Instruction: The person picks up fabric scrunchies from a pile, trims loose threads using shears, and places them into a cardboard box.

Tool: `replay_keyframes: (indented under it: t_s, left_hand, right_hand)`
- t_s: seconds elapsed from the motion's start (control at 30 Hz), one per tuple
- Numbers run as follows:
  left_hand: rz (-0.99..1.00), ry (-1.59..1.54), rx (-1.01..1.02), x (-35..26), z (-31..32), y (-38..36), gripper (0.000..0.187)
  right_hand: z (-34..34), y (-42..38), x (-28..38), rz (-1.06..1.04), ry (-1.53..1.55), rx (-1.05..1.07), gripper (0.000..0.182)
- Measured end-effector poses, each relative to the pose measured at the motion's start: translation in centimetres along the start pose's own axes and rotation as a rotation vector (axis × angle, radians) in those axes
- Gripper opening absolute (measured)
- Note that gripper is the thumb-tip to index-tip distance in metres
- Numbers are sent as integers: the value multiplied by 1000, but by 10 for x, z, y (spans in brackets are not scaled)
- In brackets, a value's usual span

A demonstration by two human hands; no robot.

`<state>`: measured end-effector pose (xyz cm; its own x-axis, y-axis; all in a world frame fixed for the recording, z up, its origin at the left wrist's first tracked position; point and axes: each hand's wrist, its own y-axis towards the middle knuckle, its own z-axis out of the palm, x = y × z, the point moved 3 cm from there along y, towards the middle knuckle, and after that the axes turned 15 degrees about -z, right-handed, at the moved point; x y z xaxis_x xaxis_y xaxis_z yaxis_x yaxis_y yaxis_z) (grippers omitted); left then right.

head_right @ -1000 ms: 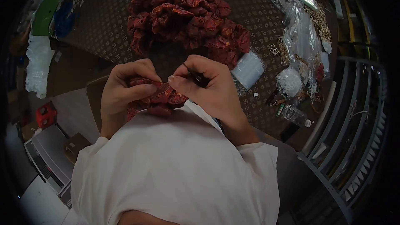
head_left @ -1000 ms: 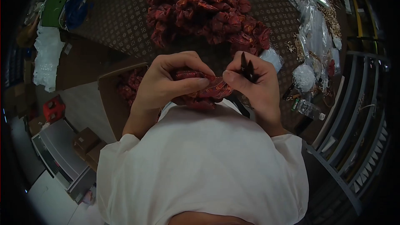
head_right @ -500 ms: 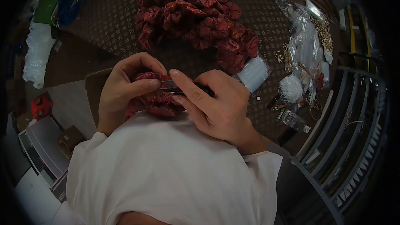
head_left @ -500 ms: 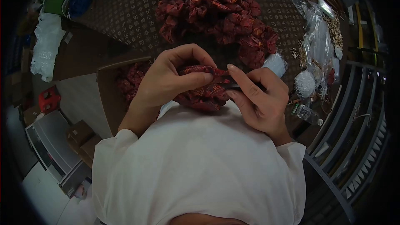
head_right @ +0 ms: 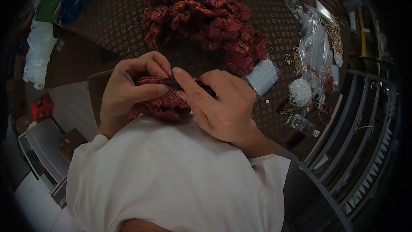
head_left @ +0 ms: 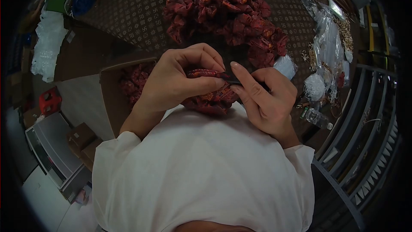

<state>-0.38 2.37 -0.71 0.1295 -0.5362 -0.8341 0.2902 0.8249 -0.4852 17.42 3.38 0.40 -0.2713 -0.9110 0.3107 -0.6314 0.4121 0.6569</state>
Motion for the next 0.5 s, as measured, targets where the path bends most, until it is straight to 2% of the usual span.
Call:
replay_keyframes:
  t_s: [0.27, 0.5]
  left_hand:
    - [101, 64, -11, 2, -4, -6, 11]
    - [63, 69, -7, 4, -5, -10, 10]
  right_hand:
    - [4, 3, 4, 44, 102, -21, 40]
    - [6, 2, 7, 11, 105, -26, 39]
